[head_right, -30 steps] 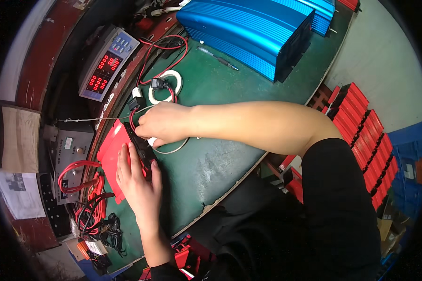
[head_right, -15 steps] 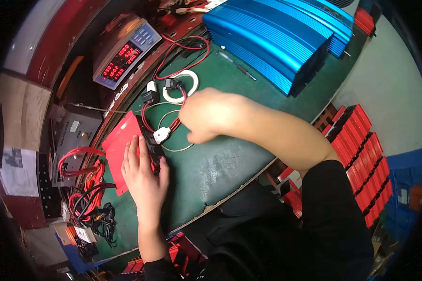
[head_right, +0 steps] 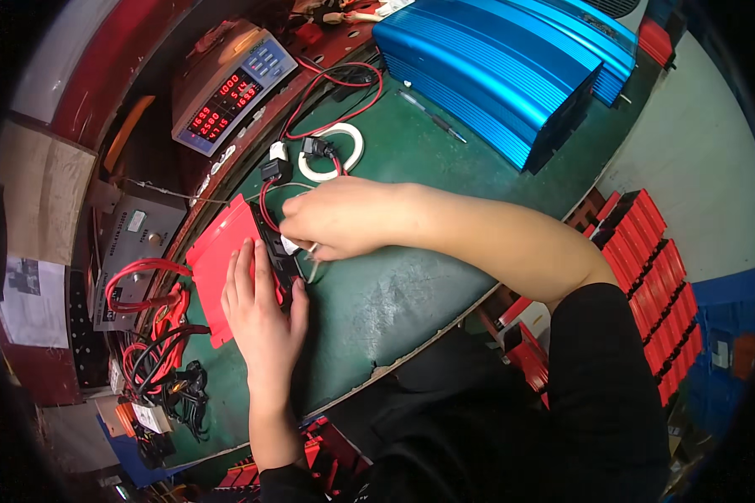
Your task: Connecting power inverters to a test rig, checking readings on multimeters, and sorting the units.
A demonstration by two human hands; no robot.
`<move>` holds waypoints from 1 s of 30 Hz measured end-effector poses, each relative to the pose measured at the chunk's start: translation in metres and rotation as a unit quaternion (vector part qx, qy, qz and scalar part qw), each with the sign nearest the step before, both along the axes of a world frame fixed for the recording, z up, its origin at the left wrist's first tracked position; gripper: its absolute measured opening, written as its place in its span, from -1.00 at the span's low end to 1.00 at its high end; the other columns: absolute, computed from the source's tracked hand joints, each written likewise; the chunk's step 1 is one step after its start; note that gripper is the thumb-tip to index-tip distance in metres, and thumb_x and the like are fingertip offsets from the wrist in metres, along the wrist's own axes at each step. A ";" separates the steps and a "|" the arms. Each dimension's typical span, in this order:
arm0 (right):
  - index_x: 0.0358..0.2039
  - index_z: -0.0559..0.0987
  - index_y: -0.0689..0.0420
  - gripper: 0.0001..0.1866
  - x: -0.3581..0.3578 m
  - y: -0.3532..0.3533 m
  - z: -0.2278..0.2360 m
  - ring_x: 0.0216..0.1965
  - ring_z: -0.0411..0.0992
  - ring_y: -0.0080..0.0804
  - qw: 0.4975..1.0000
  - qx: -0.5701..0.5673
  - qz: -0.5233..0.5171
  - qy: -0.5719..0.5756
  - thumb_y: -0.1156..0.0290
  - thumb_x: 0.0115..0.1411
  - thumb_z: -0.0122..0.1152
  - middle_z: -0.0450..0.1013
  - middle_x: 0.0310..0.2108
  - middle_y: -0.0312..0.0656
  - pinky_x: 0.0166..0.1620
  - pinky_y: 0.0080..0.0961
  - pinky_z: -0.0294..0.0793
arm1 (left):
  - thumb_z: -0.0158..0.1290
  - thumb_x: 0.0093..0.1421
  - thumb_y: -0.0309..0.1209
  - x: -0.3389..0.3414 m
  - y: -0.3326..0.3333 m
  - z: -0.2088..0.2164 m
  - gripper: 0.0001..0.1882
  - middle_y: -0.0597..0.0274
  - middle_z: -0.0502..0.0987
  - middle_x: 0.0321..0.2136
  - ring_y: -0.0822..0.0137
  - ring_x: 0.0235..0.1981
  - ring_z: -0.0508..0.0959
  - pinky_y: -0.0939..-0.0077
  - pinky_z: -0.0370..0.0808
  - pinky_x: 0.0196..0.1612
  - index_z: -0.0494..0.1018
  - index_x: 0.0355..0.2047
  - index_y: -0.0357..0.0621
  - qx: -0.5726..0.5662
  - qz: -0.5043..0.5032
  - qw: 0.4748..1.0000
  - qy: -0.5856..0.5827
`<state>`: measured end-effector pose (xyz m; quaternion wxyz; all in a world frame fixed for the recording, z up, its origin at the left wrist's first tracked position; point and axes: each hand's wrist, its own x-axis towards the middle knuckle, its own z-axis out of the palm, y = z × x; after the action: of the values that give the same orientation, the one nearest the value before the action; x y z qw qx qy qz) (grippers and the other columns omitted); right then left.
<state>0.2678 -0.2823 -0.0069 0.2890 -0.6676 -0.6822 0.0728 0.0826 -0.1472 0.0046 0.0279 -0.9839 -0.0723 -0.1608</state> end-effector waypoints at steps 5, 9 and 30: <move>-0.30 0.49 0.13 -0.75 -0.001 0.011 -0.005 -0.32 0.55 -0.16 0.991 0.009 -0.073 0.115 0.27 0.13 0.30 0.54 -0.41 -0.17 -0.28 -0.22 0.48 | 0.15 0.12 -0.26 0.000 -0.001 -0.001 -0.28 -0.07 0.32 0.21 -0.07 0.25 0.30 -0.02 0.23 0.20 0.24 0.26 -0.28 0.003 0.002 1.000 -0.002; -0.28 0.50 0.12 -0.75 -0.013 0.023 -0.016 -0.38 0.56 -0.19 0.973 0.005 -0.129 0.190 0.26 0.13 0.30 0.56 -0.49 -0.19 -0.31 -0.23 0.48 | 0.15 0.12 -0.26 -0.002 0.000 0.001 -0.28 -0.06 0.32 0.21 -0.07 0.25 0.30 -0.02 0.22 0.21 0.25 0.25 -0.28 0.006 0.009 1.000 -0.003; -0.36 0.60 0.19 -0.82 -0.013 0.018 -0.013 -0.30 0.59 -0.16 0.978 0.029 -0.020 0.208 0.38 0.06 0.31 0.60 -0.42 -0.10 -0.21 -0.26 0.54 | 0.14 0.11 -0.25 -0.001 -0.001 0.000 -0.27 -0.05 0.30 0.23 -0.06 0.26 0.29 -0.03 0.20 0.22 0.24 0.26 -0.26 0.001 0.009 1.000 0.005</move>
<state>0.2551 -0.2642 -0.0198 0.4453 -0.6426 -0.5956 0.1843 0.0819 -0.1484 0.0041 0.0312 -0.9840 -0.0812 -0.1555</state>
